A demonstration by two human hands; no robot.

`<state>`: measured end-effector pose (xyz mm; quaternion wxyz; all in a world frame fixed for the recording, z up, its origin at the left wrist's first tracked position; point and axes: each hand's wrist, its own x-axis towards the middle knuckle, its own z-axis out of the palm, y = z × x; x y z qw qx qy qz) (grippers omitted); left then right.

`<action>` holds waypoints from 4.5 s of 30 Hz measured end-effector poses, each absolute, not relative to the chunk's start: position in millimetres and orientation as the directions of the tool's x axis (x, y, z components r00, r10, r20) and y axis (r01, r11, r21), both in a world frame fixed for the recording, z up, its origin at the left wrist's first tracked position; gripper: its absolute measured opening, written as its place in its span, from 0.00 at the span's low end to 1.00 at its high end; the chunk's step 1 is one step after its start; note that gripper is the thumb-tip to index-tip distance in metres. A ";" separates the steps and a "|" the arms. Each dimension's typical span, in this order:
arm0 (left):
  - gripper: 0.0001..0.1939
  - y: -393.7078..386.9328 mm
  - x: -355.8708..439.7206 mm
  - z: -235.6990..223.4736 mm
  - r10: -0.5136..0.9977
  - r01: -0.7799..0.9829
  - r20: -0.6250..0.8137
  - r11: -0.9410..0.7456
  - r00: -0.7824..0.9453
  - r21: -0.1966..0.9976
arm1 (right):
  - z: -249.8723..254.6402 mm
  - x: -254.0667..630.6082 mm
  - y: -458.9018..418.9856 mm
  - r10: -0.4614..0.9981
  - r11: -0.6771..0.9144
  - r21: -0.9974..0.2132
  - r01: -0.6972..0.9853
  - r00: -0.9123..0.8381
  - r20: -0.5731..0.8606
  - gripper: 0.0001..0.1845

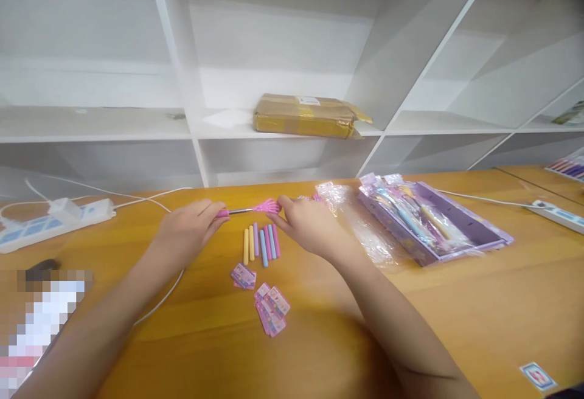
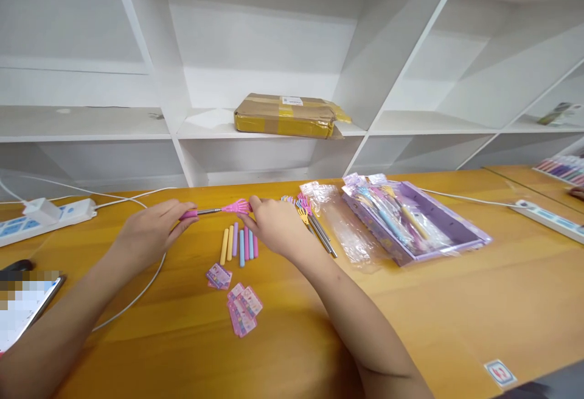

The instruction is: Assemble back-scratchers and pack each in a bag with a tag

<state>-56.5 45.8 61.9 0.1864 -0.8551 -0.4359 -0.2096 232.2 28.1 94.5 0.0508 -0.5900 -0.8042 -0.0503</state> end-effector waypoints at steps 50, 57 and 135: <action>0.16 54.9 -66.5 58.2 0.766 0.889 0.463 -0.436 0.447 -0.138 | 68.4 245.3 63.1 0.939 0.151 0.188 0.971 -0.200 0.279 0.15; 0.21 78.7 -148.3 96.0 0.789 0.938 0.514 -0.328 0.336 -0.110 | 90.0 352.7 90.7 0.868 -0.046 -0.062 0.997 0.071 0.491 0.20; 0.07 48.9 -42.1 50.2 0.866 0.970 0.454 -0.241 0.207 0.018 | 38.5 193.7 55.3 0.903 0.239 0.059 0.969 -0.244 0.353 0.16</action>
